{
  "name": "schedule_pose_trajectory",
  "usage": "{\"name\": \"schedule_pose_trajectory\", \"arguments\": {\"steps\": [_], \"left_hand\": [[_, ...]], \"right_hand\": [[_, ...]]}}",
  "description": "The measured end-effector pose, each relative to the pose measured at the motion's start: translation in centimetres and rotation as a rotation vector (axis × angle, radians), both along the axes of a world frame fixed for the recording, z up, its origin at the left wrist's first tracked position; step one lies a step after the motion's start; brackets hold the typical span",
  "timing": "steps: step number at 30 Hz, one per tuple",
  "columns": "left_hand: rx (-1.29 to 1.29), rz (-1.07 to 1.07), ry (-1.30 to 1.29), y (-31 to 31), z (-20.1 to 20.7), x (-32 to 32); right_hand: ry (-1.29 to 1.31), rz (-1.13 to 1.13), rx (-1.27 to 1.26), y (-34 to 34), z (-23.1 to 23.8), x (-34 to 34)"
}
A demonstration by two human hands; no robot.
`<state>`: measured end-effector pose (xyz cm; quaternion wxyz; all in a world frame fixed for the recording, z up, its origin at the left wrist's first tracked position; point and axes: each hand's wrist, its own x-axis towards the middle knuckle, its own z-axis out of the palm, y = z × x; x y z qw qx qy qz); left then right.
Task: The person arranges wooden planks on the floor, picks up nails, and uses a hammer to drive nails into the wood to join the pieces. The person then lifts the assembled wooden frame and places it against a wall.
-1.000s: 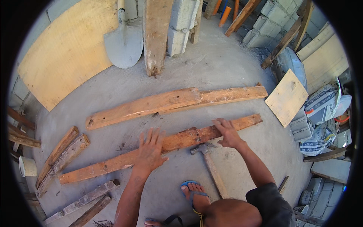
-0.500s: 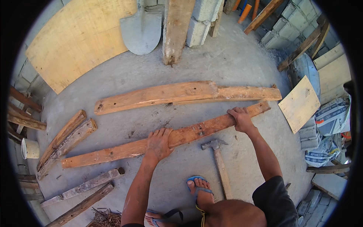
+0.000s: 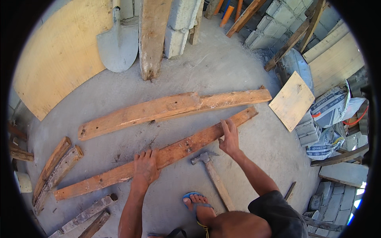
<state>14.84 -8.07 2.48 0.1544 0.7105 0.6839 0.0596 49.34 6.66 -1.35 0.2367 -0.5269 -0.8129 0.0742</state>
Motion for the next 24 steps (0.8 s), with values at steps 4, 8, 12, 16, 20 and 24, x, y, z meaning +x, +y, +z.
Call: {"name": "schedule_pose_trajectory", "arguments": {"steps": [4, 8, 12, 16, 20, 24], "left_hand": [[0.084, -0.036, -0.032, -2.1, 8.2, 4.2], [0.138, -0.047, -0.067, -3.4, 17.0, 10.1], [0.195, -0.047, -0.071, -2.8, 20.6, 12.7], [0.087, -0.11, -0.168, -4.4, 21.1, 11.8], [0.37, -0.127, -0.495, -7.1, 20.7, 9.2], [0.121, 0.037, -0.936, -8.7, 19.0, 6.8]], "right_hand": [[0.946, -0.473, -0.281, -7.1, 0.2, -1.3], [1.52, -0.587, -0.778, -11.7, 2.4, -1.2], [1.663, -0.241, -0.974, -12.8, 5.4, -0.9], [2.004, -0.082, -1.111, -12.4, 7.1, -0.6], [2.036, -0.136, -1.138, -13.5, 5.9, -0.9], [2.468, 0.302, -1.32, -13.9, 3.6, -1.9]]}}
